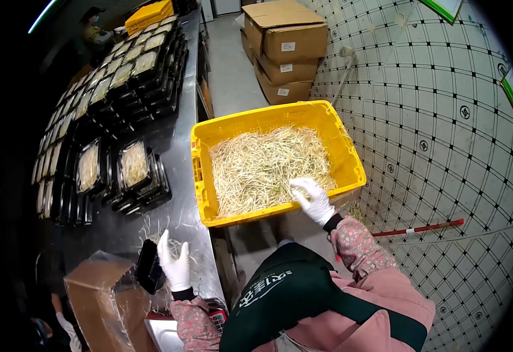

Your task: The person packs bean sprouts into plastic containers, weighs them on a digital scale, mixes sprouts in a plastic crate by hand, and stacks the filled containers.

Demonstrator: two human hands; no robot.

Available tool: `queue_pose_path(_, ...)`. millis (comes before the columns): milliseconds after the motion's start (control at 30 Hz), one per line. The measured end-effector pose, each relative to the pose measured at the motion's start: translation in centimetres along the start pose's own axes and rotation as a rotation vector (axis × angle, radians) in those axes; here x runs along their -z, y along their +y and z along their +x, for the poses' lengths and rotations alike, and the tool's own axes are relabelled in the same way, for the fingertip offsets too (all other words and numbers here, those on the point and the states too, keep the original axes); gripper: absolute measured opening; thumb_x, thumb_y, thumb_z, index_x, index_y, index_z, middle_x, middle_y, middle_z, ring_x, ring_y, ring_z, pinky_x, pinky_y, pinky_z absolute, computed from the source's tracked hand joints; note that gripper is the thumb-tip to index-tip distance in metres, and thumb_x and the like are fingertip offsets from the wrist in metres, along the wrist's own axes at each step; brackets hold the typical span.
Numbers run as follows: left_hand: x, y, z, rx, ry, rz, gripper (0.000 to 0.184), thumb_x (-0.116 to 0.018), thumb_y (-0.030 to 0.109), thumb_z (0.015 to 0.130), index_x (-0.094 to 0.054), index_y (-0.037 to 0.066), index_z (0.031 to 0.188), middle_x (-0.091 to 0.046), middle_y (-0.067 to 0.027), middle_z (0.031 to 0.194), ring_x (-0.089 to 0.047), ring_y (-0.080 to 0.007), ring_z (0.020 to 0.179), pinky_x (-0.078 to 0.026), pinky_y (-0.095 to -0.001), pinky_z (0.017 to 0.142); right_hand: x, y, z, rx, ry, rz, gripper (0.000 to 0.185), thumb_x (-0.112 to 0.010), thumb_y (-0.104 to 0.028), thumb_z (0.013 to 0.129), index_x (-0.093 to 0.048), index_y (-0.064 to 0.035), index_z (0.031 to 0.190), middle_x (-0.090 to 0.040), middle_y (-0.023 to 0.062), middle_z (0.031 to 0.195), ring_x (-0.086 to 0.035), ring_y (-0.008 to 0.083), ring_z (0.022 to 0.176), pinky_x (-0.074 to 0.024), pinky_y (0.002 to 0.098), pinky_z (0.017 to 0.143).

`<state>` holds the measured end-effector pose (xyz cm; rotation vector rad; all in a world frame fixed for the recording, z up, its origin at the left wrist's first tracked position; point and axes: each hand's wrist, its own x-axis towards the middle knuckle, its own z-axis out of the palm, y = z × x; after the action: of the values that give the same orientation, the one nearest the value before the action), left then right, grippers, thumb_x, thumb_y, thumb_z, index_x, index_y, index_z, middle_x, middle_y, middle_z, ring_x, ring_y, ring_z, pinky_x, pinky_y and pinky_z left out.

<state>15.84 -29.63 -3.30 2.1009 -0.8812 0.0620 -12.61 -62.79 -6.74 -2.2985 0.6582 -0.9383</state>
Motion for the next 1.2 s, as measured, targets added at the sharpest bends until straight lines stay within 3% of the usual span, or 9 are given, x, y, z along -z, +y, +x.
queue_pose_path(67,-4.6,3.4,2.4,0.036,-0.109,-0.143,0.062,-0.076,0.006,0.081,-0.052,0.001,0.137,-0.056,-0.0157,0.135,-0.052,-0.0280,0.126,-0.040,-0.0376,0.109,2.0,5.0,3.8,-0.108,0.090,-0.042,0.039,-0.072,-0.019,0.088,-0.063,-0.0092,0.124,-0.062,0.0141,0.124,-0.056,0.0303,0.120,-0.0446,0.0390,0.104)
queue_pose_path(167,-13.2,5.1,4.2,-0.018,-0.297,-0.158,0.060,-0.075,0.012,0.085,-0.051,0.001,0.140,-0.057,-0.0150,0.134,-0.055,-0.0265,0.124,-0.042,-0.0361,0.107,1.8,13.9,8.7,-0.370,-0.192,-0.331,0.071,-0.076,-0.042,0.081,-0.051,-0.0096,0.140,-0.038,0.0191,0.152,-0.035,0.0380,0.141,-0.0324,0.0464,0.114)
queue_pose_path(433,-29.5,5.9,8.2,0.516,-0.543,-0.482,0.066,-0.072,0.021,0.091,-0.043,-0.001,0.146,-0.052,-0.0182,0.144,-0.054,-0.0270,0.126,-0.043,-0.0362,0.106,-8.4,18.8,21.0,-0.176,-0.820,-0.686,0.105,-0.085,-0.053,0.066,-0.038,-0.0107,0.150,-0.025,0.0181,0.162,-0.024,0.0392,0.149,-0.0276,0.0661,0.111)
queue_pose_path(567,-28.7,3.7,7.4,0.531,-0.521,-0.360,0.063,-0.072,0.021,0.092,-0.045,-0.001,0.145,-0.053,-0.0176,0.142,-0.054,-0.0235,0.125,-0.044,-0.0345,0.105,-10.3,21.0,19.0,-0.182,-0.860,-0.516,0.085,-0.086,-0.037,0.068,-0.048,-0.0117,0.140,-0.054,0.0174,0.136,-0.049,0.0375,0.130,-0.0498,0.0506,0.096)
queue_pose_path(633,-27.5,2.3,6.8,0.576,-0.494,-0.370,0.062,-0.072,0.020,0.092,-0.045,-0.001,0.144,-0.056,-0.0168,0.139,-0.057,-0.0223,0.122,-0.046,-0.0337,0.103,-8.0,20.8,15.8,-0.085,-0.804,-0.431,0.049,-0.074,-0.018,0.074,-0.059,-0.0107,0.120,-0.066,0.0162,0.110,-0.064,0.0344,0.105,-0.0547,0.0441,0.083)
queue_pose_path(767,-25.2,0.6,6.5,0.629,-0.496,-0.473,0.051,-0.067,0.013,0.095,-0.050,-0.001,0.141,-0.060,-0.0170,0.134,-0.059,-0.0217,0.121,-0.046,-0.0318,0.104,0.7,22.0,11.8,-0.295,-1.216,-0.301,0.062,-0.071,-0.030,0.073,-0.060,-0.0166,0.133,-0.070,0.0164,0.115,-0.067,0.0350,0.105,-0.0543,0.0438,0.088)
queue_pose_path(900,-25.6,-0.2,7.0,0.674,-0.547,-0.571,0.049,-0.066,0.013,0.096,-0.050,-0.003,0.139,-0.061,-0.0154,0.133,-0.058,-0.0213,0.122,-0.044,-0.0315,0.105,7.1,21.1,13.7,-0.463,-1.008,-0.240,0.058,-0.076,-0.040,0.075,-0.063,-0.0233,0.128,-0.072,0.0146,0.107,-0.068,0.0346,0.101,-0.0533,0.0422,0.088)
queue_pose_path(1033,-26.6,2.4,9.9,0.795,-0.662,-0.573,0.048,-0.060,0.027,0.101,-0.051,0.002,0.141,-0.063,-0.0094,0.130,-0.065,-0.0164,0.105,-0.051,-0.0301,0.087,7.2,20.0,14.4,-0.594,-0.471,0.456,0.074,-0.082,-0.030,0.077,-0.052,-0.0016,0.139,-0.060,0.0215,0.134,-0.058,0.0315,0.124,-0.0443,0.0366,0.105)
queue_pose_path(1200,-26.9,0.7,10.4,0.942,-0.570,-0.746,0.048,-0.057,0.027,0.102,-0.047,0.006,0.144,-0.063,-0.0109,0.131,-0.066,-0.0180,0.102,-0.054,-0.0320,0.082,2.3,18.8,14.4,-0.676,-0.559,0.359,0.081,-0.084,-0.022,0.077,-0.045,0.0054,0.142,-0.058,0.0203,0.135,-0.058,0.0279,0.122,-0.0430,0.0355,0.108)
